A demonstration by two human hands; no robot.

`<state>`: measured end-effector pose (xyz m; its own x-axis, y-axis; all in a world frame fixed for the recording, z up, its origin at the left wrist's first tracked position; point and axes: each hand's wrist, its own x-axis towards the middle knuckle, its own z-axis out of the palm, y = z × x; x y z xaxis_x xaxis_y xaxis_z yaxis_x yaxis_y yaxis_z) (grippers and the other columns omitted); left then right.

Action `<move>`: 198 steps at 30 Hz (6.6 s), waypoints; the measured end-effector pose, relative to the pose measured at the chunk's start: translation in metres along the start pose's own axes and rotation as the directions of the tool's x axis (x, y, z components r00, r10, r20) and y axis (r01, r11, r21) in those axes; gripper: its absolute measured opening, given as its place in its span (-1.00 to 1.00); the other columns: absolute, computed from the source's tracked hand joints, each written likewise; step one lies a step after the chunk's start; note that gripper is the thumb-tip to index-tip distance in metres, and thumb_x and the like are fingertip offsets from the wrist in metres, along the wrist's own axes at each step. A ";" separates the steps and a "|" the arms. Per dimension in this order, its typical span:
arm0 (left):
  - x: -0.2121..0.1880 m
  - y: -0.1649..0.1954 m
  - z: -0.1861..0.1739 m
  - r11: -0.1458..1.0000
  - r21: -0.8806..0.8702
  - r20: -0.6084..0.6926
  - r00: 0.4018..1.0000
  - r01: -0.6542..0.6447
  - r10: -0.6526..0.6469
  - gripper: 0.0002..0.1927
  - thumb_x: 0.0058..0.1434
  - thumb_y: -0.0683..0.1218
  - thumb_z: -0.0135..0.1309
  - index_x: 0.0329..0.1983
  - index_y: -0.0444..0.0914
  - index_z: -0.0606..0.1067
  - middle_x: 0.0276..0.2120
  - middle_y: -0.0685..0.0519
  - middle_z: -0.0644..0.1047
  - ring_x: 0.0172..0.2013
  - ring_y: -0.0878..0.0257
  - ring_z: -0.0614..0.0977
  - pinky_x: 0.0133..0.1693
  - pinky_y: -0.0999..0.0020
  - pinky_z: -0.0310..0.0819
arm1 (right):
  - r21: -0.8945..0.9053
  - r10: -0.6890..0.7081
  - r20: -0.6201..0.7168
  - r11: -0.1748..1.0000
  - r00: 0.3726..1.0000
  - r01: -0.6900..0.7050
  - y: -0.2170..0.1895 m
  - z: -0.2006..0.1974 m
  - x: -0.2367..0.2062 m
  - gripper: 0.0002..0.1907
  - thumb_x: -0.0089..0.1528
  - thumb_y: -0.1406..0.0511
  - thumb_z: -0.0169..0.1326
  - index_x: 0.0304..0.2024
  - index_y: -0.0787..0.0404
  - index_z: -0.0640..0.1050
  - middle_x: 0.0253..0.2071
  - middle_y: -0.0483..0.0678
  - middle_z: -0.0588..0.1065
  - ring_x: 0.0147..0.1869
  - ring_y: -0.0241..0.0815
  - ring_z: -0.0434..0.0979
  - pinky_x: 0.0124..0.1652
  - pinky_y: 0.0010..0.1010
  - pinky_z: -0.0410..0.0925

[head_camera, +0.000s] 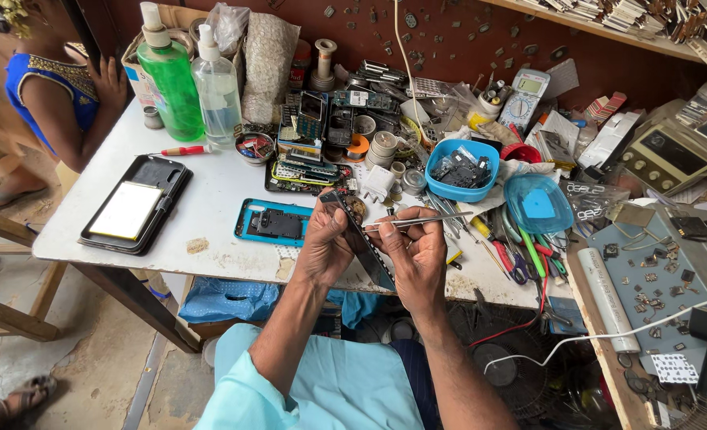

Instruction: The person sits at a cluttered repair bench and repairs a smartphone. They hold the opened phone, use tweezers to work on its internal components, manipulate the battery and connectors, briefly reach to the side, and continue pressing and adjusting parts inside the phone body.

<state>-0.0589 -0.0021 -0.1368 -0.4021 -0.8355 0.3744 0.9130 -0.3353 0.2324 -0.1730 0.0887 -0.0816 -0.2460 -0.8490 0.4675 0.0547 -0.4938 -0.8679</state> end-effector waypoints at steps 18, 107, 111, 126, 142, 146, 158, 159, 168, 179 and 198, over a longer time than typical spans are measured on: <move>-0.002 -0.004 -0.001 1.000 0.015 -0.014 1.000 -0.011 0.011 -0.55 0.26 -0.16 0.29 0.14 -0.18 0.37 -0.01 0.09 0.57 0.06 0.23 0.62 0.14 0.19 0.57 | -0.029 0.011 0.000 1.000 1.000 -0.011 0.003 -0.007 -0.002 -0.72 0.37 0.39 0.06 0.06 0.30 0.29 -0.08 0.14 0.53 0.03 -0.09 0.65 0.04 -0.27 0.58; 0.001 -0.001 -0.014 0.998 0.028 -0.154 0.986 -0.053 0.057 -0.56 0.24 -0.21 0.30 0.12 -0.21 0.39 -0.12 0.11 0.57 -0.08 0.27 0.63 0.03 0.32 0.61 | 0.017 0.096 -0.041 0.995 0.995 -0.095 0.015 -0.002 0.011 -0.69 0.32 0.43 0.13 0.03 0.26 0.31 -0.12 0.07 0.53 -0.08 -0.17 0.64 -0.07 -0.38 0.56; 0.000 0.000 -0.012 0.999 0.041 -0.163 0.986 -0.027 0.033 -0.57 0.20 -0.17 0.31 0.09 -0.21 0.40 -0.12 0.10 0.58 -0.06 0.26 0.65 0.05 0.30 0.63 | 0.004 0.099 -0.033 0.995 0.995 -0.099 0.011 0.000 0.012 -0.69 0.33 0.42 0.13 0.04 0.26 0.30 -0.11 0.08 0.53 -0.06 -0.19 0.64 -0.06 -0.37 0.57; -0.001 0.000 -0.012 0.999 0.032 -0.136 0.990 -0.025 0.029 -0.60 0.27 -0.17 0.29 0.09 -0.22 0.40 -0.13 0.09 0.58 -0.08 0.26 0.65 0.03 0.26 0.64 | -0.014 0.083 0.000 0.996 0.997 -0.083 0.013 -0.002 0.011 -0.68 0.34 0.40 0.11 0.06 0.27 0.29 -0.08 0.10 0.52 -0.01 -0.15 0.65 -0.01 -0.33 0.58; -0.001 -0.001 -0.012 0.998 0.061 -0.151 0.988 -0.014 0.023 -0.57 0.22 -0.14 0.30 0.09 -0.21 0.39 -0.11 0.08 0.60 -0.06 0.24 0.67 0.02 0.23 0.66 | -0.039 0.087 0.009 0.995 0.996 -0.087 0.014 -0.004 0.013 -0.67 0.34 0.39 0.12 0.05 0.27 0.29 -0.10 0.11 0.52 0.00 -0.14 0.66 0.00 -0.32 0.59; -0.001 0.000 -0.011 0.997 0.071 -0.142 0.990 -0.006 0.016 -0.57 0.22 -0.13 0.30 0.09 -0.21 0.39 -0.12 0.08 0.60 -0.07 0.21 0.67 0.00 0.18 0.67 | -0.037 0.080 0.005 0.996 0.997 -0.080 0.014 -0.004 0.013 -0.68 0.34 0.40 0.11 0.05 0.27 0.28 -0.09 0.10 0.52 0.00 -0.15 0.65 -0.01 -0.32 0.59; -0.001 -0.001 -0.013 0.997 0.082 -0.143 0.990 -0.006 0.017 -0.59 0.22 -0.13 0.30 0.07 -0.20 0.41 -0.13 0.08 0.61 -0.08 0.21 0.68 0.00 0.18 0.66 | -0.052 0.085 0.001 0.995 0.996 -0.084 0.012 -0.004 0.013 -0.69 0.35 0.39 0.11 0.05 0.27 0.29 -0.09 0.09 0.52 -0.02 -0.16 0.65 -0.04 -0.34 0.59; -0.001 -0.001 -0.013 0.997 0.083 -0.142 0.990 -0.006 0.018 -0.59 0.22 -0.12 0.30 0.07 -0.19 0.41 -0.13 0.08 0.61 -0.09 0.21 0.68 0.00 0.18 0.66 | -0.053 0.083 0.002 0.995 0.997 -0.083 0.012 -0.004 0.013 -0.69 0.35 0.39 0.11 0.05 0.27 0.29 -0.09 0.09 0.51 -0.02 -0.16 0.65 -0.04 -0.34 0.59; 0.001 -0.002 -0.015 0.998 0.067 -0.144 0.989 -0.017 0.027 -0.63 0.24 -0.14 0.29 0.04 -0.23 0.41 -0.15 0.09 0.60 -0.10 0.25 0.68 -0.03 0.24 0.69 | -0.047 0.073 0.013 0.996 0.997 -0.072 0.014 -0.005 0.014 -0.68 0.35 0.38 0.11 0.05 0.27 0.29 -0.09 0.11 0.51 0.00 -0.15 0.66 -0.02 -0.33 0.60; 0.003 0.000 -0.013 0.998 0.055 -0.128 0.991 -0.028 0.035 -0.64 0.25 -0.16 0.28 0.04 -0.23 0.41 -0.19 0.11 0.59 -0.15 0.28 0.67 -0.05 0.25 0.68 | -0.031 0.085 -0.002 0.996 0.996 -0.086 0.010 -0.001 0.016 -0.68 0.34 0.38 0.11 0.06 0.27 0.28 -0.06 0.10 0.51 -0.01 -0.17 0.64 -0.04 -0.35 0.59; 0.002 0.000 -0.008 0.998 0.059 -0.141 0.989 -0.029 0.037 -0.62 0.23 -0.17 0.29 0.04 -0.23 0.41 -0.19 0.12 0.59 -0.14 0.31 0.67 -0.02 0.31 0.66 | -0.030 0.064 0.026 0.998 0.998 -0.063 0.017 -0.008 0.015 -0.67 0.34 0.40 0.12 0.06 0.28 0.28 -0.08 0.10 0.51 0.00 -0.15 0.65 -0.03 -0.34 0.60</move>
<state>-0.0592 -0.0073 -0.1437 -0.3542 -0.9005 0.2521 0.9186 -0.2846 0.2741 -0.1837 0.0690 -0.0903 -0.2169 -0.8833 0.4156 0.0413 -0.4336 -0.9001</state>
